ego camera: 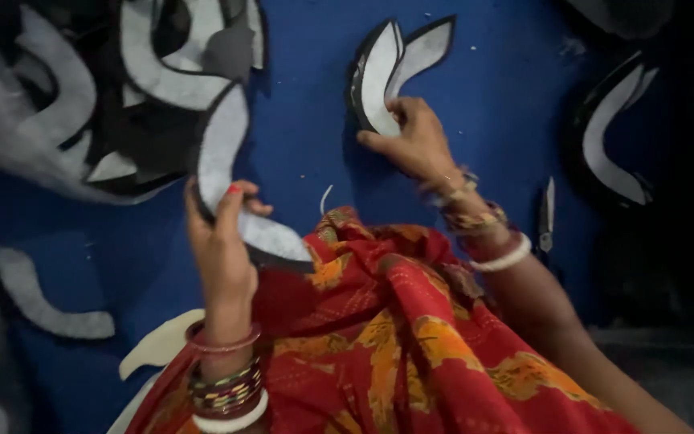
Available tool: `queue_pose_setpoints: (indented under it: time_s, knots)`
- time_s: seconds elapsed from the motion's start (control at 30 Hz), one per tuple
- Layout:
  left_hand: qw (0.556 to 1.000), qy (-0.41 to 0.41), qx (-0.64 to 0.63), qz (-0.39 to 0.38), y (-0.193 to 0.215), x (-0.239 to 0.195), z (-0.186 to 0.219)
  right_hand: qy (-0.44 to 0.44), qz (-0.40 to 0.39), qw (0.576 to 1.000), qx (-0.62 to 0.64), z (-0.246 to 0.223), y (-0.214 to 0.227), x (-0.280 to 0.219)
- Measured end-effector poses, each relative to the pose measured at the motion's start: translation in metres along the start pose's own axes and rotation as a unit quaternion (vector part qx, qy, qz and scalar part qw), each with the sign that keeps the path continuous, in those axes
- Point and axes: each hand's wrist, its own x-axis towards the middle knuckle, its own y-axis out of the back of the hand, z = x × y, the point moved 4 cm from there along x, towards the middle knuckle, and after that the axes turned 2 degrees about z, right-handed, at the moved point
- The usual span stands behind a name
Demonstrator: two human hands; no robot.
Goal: The person holds a curved piece of black and white fabric, aligns it with a similar piece, and uses scissors to trim the edges. The person handles the fabric pieces and scissors throughout the video.
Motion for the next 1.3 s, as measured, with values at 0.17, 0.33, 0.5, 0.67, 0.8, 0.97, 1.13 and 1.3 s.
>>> queue_pose_setpoints:
  time_s: [0.17,0.33,0.5,0.67,0.8,0.97,1.13,1.3]
  knots:
    - [0.994,0.086,-0.030,-0.063,0.010,0.011,-0.041,0.062,-0.114,0.974,0.185,-0.043,0.025,-0.050]
    - [0.975,0.136,0.110,-0.134,0.034,0.025,-0.097,0.141,-0.096,0.973,0.154,-0.079,0.039,-0.070]
    - [0.897,-0.122,0.421,-0.049,-0.003,-0.009,0.004,0.264,-0.093,0.942,0.183,-0.115,0.040,-0.099]
    - [0.969,-0.059,-0.028,-0.237,-0.016,-0.023,0.020,0.303,-0.168,0.906,0.244,-0.141,0.031,-0.116]
    - [0.948,-0.002,-0.178,-0.265,-0.022,-0.027,0.017,0.296,-0.165,0.907,0.251,-0.145,0.030,-0.119]
    - [0.938,0.030,-0.215,-0.270,-0.025,-0.026,0.013,0.248,-0.180,0.904,0.299,-0.143,0.028,-0.122]
    - [0.938,0.036,-0.220,-0.264,-0.030,-0.028,0.010,0.251,-0.162,0.920,0.253,-0.142,0.023,-0.125]
    - [0.937,0.027,-0.212,-0.275,-0.030,-0.028,0.005,0.291,-0.125,0.914,0.254,-0.145,0.025,-0.128]
